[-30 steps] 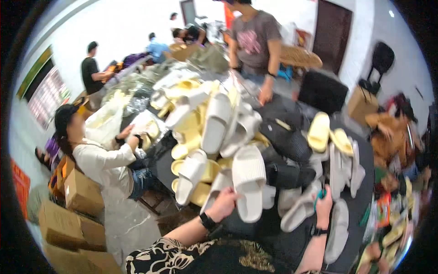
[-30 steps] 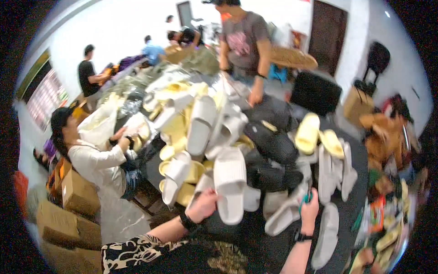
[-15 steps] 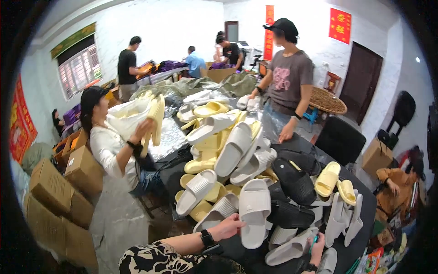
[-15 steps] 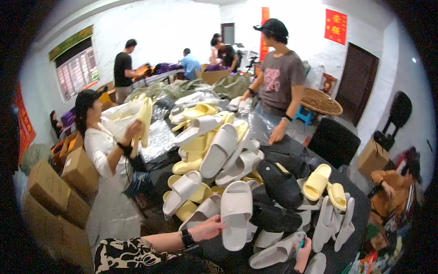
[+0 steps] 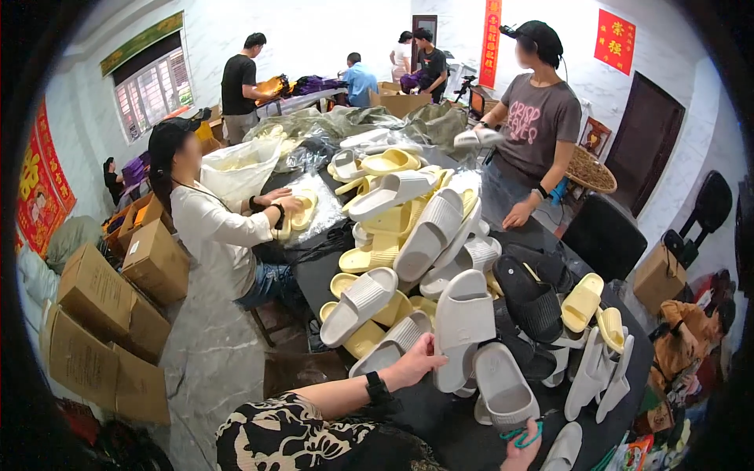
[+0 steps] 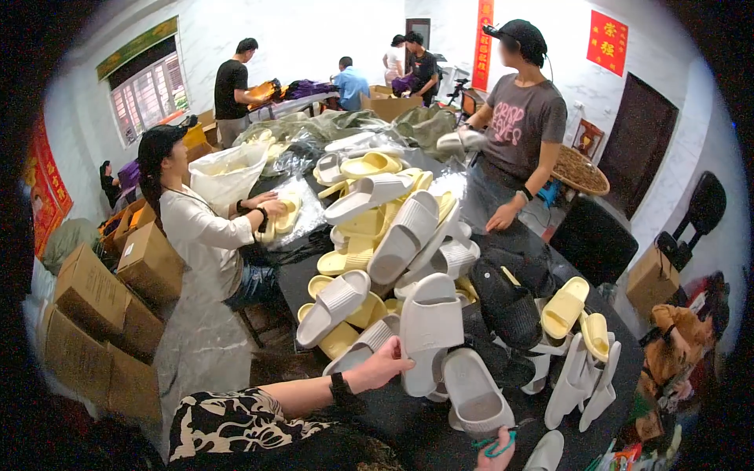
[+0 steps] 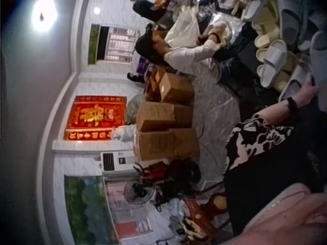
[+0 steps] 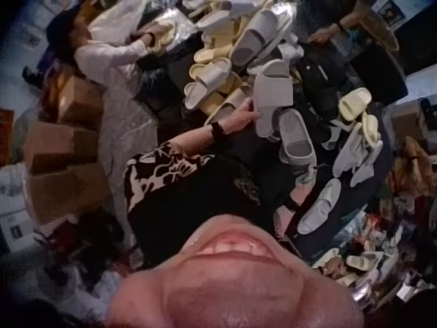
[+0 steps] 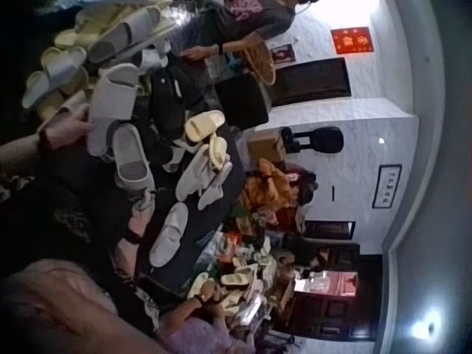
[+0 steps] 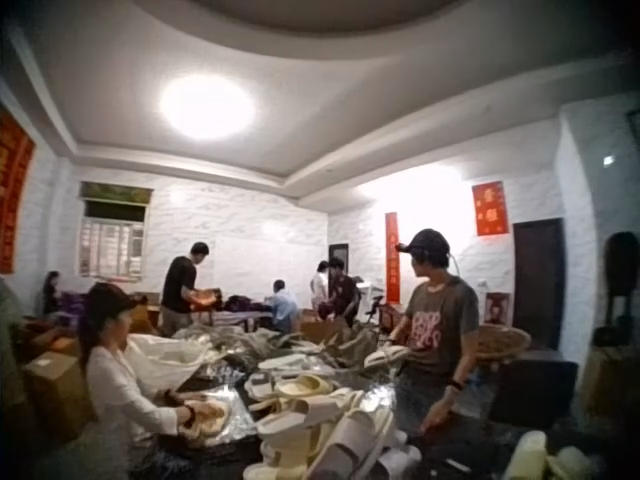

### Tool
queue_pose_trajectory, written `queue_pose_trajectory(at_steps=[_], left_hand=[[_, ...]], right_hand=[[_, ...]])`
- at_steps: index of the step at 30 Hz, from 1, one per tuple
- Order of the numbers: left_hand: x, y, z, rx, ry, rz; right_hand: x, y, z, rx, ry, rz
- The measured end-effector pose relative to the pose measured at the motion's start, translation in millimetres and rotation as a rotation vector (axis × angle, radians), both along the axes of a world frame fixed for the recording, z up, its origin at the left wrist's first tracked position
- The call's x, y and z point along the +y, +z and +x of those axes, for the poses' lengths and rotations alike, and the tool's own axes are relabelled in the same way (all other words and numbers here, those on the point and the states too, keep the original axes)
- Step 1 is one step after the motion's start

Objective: The recorder is using scissors to trim excess material from the soles and straps of foam sandals (slides) at a large workstation.

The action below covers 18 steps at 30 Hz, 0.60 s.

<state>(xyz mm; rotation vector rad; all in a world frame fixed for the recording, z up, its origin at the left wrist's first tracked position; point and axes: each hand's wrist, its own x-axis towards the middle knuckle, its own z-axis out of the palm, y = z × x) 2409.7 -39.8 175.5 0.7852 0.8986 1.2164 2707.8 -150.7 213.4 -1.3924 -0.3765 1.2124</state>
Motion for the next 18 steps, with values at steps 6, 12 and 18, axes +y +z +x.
queue_pose_trajectory(at_steps=[6, 12, 18], left_hand=[[-5, 14, 11, 0.088, -0.04, 0.077], [-3, 11, 2, 0.362, -0.093, 0.195], [-6, 6, 4, 0.513, -0.291, 0.279]], right_hand=[[4, -89, -6, 0.297, -0.063, 0.067], [-5, -116, -2, 0.263, -0.063, 0.048], [-5, -113, -19, 0.365, -0.02, 0.0]])
